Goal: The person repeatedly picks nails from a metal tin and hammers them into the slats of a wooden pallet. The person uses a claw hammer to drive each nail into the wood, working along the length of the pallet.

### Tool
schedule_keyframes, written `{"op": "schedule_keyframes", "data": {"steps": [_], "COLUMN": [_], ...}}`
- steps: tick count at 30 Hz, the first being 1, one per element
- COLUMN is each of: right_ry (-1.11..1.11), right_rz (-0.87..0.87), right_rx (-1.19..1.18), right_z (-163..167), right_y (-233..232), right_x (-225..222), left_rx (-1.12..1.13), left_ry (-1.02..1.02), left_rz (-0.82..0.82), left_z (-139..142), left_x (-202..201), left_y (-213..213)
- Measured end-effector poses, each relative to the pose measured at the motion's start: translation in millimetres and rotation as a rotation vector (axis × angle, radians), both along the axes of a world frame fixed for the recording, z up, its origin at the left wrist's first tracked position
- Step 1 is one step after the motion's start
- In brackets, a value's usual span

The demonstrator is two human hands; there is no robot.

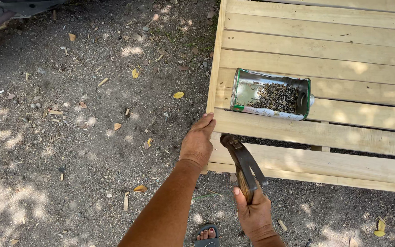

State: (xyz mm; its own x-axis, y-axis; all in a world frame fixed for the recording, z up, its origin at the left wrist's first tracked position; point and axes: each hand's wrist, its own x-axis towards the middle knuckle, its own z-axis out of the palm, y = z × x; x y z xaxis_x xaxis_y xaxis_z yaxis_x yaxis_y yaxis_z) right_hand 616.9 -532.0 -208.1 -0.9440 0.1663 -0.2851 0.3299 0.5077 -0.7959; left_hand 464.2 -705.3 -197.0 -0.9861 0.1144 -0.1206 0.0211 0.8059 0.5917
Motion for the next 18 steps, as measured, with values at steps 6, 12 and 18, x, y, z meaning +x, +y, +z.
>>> {"op": "schedule_keyframes", "data": {"steps": [6, 12, 18], "right_ry": [-0.300, -0.123, -0.327], "right_rz": [0.061, 0.019, 0.084], "right_rx": [0.169, 0.035, 0.101], "right_z": [0, 4, 8], "right_y": [10, 3, 3], "right_x": [-10, -8, -21], "left_rx": [0.020, 0.033, 0.047], "left_ry": [-0.075, -0.091, -0.122], "left_rz": [0.015, 0.026, 0.043], "left_z": [4, 7, 10], "left_x": [-2, -2, -5], "left_y": [2, 2, 0]}}
